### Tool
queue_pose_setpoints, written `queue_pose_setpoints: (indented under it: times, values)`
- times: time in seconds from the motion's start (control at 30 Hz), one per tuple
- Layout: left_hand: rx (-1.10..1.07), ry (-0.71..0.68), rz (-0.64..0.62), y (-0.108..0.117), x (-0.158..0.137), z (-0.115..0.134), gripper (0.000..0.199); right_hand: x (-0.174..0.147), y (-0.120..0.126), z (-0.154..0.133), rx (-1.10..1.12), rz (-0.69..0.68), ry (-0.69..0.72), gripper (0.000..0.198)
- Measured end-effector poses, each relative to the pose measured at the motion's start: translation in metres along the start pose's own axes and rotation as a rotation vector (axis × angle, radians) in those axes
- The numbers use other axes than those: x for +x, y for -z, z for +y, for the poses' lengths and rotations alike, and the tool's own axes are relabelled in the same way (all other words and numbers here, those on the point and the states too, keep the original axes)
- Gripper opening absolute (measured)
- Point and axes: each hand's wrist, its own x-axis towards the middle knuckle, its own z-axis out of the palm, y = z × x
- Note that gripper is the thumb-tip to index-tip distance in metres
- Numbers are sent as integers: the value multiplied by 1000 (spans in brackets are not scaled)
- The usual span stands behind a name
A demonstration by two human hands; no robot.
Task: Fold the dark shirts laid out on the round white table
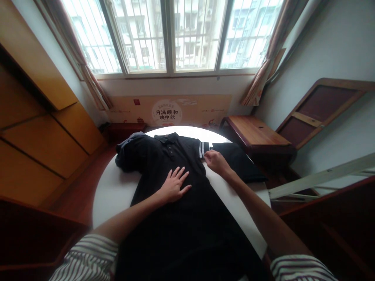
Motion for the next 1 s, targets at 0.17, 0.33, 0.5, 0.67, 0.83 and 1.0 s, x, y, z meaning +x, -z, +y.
queue_pose_setpoints:
  times: [0.17,0.33,0.5,0.67,0.83,1.0]
  values:
    - [-6,-4,7,1,-1,0,67,60,9,6,-12,-120,-170,18]
    - [-14,-2,19,0,-1,1,67,103,-5,15,-13,-211,-418,21]
    - [-17,-3,24,-1,-1,2,68,124,-21,19,1,-270,-581,40]
    - [-26,-10,30,0,-1,2,68,130,-25,27,11,-206,-624,44]
    - [-35,-4,34,0,-1,3,66,132,-8,29,35,-96,-553,29]
    - [-39,-8,36,0,-2,3,66,137,22,36,-18,-14,-499,27]
